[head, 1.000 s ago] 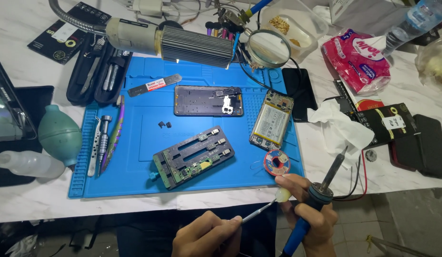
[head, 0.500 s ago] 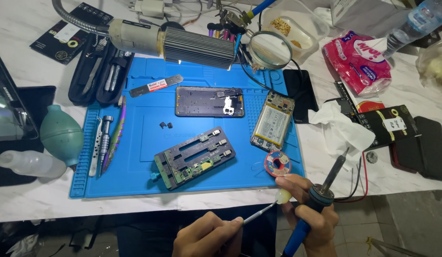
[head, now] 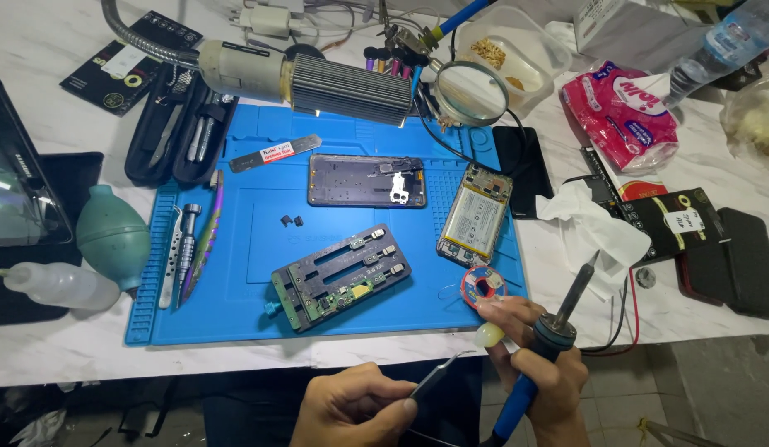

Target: Soldering and desoldering small electronic components on a mobile phone motherboard using a soldering iron and tweezers.

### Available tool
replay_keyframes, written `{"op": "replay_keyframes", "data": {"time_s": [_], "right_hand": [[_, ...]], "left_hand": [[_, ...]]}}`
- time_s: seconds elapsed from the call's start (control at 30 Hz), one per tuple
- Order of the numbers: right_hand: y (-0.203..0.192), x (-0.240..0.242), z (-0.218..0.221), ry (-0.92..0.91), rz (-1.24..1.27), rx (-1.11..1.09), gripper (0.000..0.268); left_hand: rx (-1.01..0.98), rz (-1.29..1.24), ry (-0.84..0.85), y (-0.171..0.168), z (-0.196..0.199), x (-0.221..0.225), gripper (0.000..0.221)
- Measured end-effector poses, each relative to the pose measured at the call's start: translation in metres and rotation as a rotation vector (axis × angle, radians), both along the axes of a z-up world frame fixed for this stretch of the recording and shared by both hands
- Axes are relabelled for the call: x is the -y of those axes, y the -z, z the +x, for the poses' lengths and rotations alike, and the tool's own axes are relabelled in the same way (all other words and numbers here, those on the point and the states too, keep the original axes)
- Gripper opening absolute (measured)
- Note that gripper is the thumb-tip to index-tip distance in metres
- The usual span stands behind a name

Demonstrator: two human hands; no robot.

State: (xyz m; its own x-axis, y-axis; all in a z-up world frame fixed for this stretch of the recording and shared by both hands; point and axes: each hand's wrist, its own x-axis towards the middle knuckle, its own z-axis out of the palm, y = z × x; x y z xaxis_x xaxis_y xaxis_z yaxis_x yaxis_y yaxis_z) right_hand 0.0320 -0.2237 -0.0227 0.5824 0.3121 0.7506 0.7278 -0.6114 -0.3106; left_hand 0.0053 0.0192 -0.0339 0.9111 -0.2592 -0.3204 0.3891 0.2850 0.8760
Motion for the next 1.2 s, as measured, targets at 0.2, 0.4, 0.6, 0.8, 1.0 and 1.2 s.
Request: {"op": "replay_keyframes", "data": {"time_s": [0.2, 0.4, 0.6, 0.8, 1.0, 1.2], "right_hand": [[0.009, 0.016, 0.007, 0.107, -0.025, 0.089, 0.031], [0.054, 0.062, 0.016, 0.322, 0.229, -0.023, 0.033], [0.075, 0.074, 0.022, 0.415, 0.501, -0.150, 0.040], [0.082, 0.077, 0.016, 0.403, 0.464, -0.218, 0.043], [0.076, 0.075, 0.010, 0.416, 0.309, -0.302, 0.045], [0.087, 0.076, 0.008, 0.423, 0.398, -0.302, 0.042]], "left_hand": [[-0.304, -0.171, -0.042, -0.009, 0.006, -0.006, 0.015], [0.560, 0.651, -0.272, -0.004, 0.005, -0.032, 0.011], [0.735, 0.928, -0.449, 0.005, 0.005, -0.041, 0.011], [0.872, 1.052, -0.447, 0.021, 0.007, -0.038, 0.012], [0.936, 1.142, -0.469, 0.016, 0.008, -0.038, 0.010], [0.911, 1.136, -0.413, 0.013, 0.010, -0.040, 0.010]]}}
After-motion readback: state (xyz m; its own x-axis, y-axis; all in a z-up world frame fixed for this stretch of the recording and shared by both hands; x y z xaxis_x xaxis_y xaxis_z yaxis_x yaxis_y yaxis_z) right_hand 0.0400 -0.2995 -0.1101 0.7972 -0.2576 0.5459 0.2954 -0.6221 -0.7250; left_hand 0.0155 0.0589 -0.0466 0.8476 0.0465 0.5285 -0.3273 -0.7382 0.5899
